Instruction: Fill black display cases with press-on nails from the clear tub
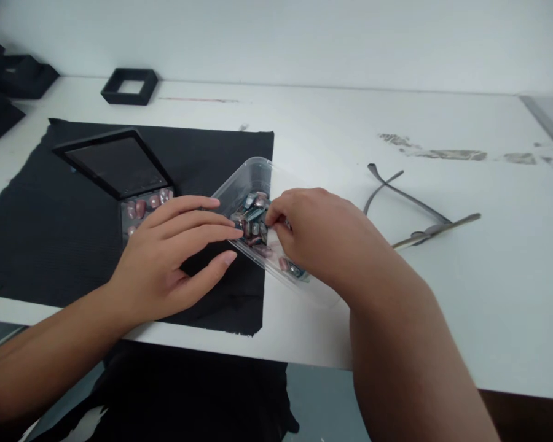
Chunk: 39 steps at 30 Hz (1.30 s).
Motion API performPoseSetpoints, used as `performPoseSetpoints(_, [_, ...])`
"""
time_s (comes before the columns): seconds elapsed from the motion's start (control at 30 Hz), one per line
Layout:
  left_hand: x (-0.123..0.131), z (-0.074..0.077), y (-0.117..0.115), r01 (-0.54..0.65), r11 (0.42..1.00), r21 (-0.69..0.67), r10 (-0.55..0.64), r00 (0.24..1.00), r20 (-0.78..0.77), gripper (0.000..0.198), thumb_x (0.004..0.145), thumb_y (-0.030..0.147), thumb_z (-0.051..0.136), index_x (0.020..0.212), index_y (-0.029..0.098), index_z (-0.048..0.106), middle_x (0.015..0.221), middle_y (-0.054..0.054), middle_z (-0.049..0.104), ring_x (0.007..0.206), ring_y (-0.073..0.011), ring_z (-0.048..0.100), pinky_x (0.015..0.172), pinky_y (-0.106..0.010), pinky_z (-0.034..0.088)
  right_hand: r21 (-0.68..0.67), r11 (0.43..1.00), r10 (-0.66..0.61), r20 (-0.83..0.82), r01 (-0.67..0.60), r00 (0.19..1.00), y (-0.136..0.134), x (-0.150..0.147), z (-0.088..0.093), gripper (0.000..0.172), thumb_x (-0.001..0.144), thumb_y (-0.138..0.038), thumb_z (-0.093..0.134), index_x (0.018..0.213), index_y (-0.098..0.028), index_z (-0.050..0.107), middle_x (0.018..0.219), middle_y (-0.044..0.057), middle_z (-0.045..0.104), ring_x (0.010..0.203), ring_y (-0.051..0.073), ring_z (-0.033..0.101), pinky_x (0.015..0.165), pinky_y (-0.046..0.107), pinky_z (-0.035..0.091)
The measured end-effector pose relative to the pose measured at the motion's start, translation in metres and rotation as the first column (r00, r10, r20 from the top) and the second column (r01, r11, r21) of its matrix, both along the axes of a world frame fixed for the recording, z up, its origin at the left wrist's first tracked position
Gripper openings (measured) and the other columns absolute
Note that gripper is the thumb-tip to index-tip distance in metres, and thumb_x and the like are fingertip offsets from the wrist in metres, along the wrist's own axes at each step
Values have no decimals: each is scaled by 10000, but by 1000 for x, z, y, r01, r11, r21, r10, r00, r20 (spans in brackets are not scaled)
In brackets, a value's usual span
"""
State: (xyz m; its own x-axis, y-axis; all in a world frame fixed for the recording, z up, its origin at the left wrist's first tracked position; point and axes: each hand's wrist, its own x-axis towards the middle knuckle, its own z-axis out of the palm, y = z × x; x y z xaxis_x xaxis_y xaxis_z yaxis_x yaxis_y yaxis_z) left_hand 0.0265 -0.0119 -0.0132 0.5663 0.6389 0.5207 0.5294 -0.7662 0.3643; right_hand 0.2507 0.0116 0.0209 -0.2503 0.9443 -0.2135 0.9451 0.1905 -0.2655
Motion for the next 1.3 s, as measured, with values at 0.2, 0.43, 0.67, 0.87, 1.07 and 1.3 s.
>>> performPoseSetpoints(0.2, [0, 0, 0, 12, 1000, -5, -12, 1000, 2, 210, 924, 236, 667, 1115, 175, 730, 1112, -43, 775, 1254, -244, 639, 1107, -402, 531, 8, 1000, 16, -37, -16, 999, -1, 4, -3, 234, 860, -252, 573, 972, -302, 771, 728, -3, 735, 633, 223, 648, 559, 364, 442])
performPoseSetpoints(0.43, [0, 1, 0, 16, 1000, 4, -16, 1000, -8, 212, 926, 237, 666, 1121, 173, 720, 1110, -49, 774, 1252, -252, 638, 1103, -413, 536, -7, 1000, 11, -60, -11, 998, -1, 4, -5, 171, 867, -298, 603, 944, -317, 755, 685, -21, 719, 611, 211, 649, 527, 344, 423])
performPoseSetpoints(0.67, [-1, 0, 0, 23, 1000, 7, -23, 1000, -9, 225, 922, 235, 673, 1127, 161, 730, 1111, -44, 769, 1250, -241, 628, 1124, -393, 517, -102, 994, 23, -114, -35, 993, 0, 5, -5, 48, 869, -281, 604, 864, -295, 651, 647, -60, 695, 545, 168, 609, 511, 320, 433])
performPoseSetpoints(0.87, [-2, 0, -1, 17, 1000, -8, -17, 1000, -8, 235, 927, 250, 666, 1141, 173, 726, 1122, -40, 768, 1260, -248, 620, 1103, -407, 528, -8, 1000, 15, -280, -18, 960, -3, 14, -2, 88, 886, -310, 646, 875, -304, 734, 656, -46, 696, 481, 128, 569, 476, 292, 446])
performPoseSetpoints(1.07, [-3, 0, -1, 19, 999, -26, -19, 1000, 2, 223, 928, 247, 662, 1128, 173, 727, 1115, -43, 767, 1260, -248, 618, 1096, -406, 532, 91, 996, 55, -567, -5, 822, -7, 15, 12, 88, 848, -309, 743, 863, -268, 819, 768, 2, 779, 555, 120, 640, 450, 240, 491])
performPoseSetpoints(1.3, [-1, 1, -2, 28, 999, -33, -28, 1000, -4, 233, 938, 263, 651, 1139, 172, 724, 1137, -52, 767, 1272, -258, 615, 1103, -425, 526, 181, 983, 149, -669, -34, 728, -8, 18, 14, 90, 860, -252, 744, 906, -260, 820, 848, 11, 805, 647, 123, 694, 486, 218, 544])
